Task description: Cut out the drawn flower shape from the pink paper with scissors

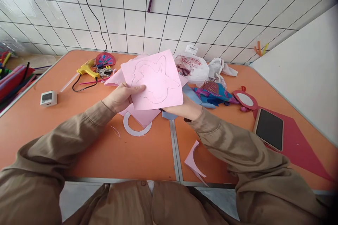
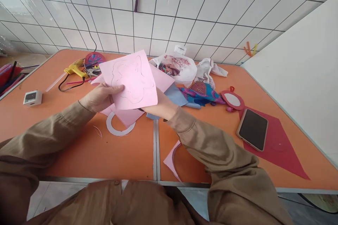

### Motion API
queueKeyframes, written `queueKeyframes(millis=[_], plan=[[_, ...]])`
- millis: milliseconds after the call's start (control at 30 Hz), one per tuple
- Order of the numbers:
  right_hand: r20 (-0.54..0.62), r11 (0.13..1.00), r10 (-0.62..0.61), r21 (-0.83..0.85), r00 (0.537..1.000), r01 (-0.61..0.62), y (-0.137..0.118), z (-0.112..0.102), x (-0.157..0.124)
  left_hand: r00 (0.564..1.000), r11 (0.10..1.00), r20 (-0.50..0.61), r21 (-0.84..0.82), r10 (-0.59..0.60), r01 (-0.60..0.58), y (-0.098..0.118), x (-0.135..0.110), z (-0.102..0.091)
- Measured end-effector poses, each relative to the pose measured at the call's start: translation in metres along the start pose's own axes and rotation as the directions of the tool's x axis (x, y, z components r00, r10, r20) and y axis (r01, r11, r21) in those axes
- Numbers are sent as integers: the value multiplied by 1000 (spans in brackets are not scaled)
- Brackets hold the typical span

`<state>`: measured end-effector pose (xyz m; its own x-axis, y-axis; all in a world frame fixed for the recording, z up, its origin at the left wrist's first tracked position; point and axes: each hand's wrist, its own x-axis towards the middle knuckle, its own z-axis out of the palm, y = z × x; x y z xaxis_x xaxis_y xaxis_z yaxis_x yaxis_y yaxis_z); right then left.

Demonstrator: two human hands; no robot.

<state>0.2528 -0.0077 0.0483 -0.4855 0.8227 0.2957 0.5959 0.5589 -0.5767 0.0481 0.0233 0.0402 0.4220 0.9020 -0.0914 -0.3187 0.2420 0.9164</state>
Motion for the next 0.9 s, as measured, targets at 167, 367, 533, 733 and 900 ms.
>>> queueKeyframes(millis=[167,367,533,733,900], plan=[[-53,988,-113,-111,992,107,17,-6,-16,994,993,-23,42,110,-109,1,0,5],[-263,983,-153,-140,953,119,20,-27,-43,982,982,-32,50,186,-184,9,-8,21],[296,989,144,-30,944,-141,-2,-48,-89,934,956,-202,49,294,-290,31,-5,10],[618,991,122,-121,777,-59,-9,-27,-140,880,909,-243,14,407,-417,66,-12,1],[530,997,-7,-59,848,46,-15,8,-121,879,900,-231,-29,416,-434,71,-15,9]])
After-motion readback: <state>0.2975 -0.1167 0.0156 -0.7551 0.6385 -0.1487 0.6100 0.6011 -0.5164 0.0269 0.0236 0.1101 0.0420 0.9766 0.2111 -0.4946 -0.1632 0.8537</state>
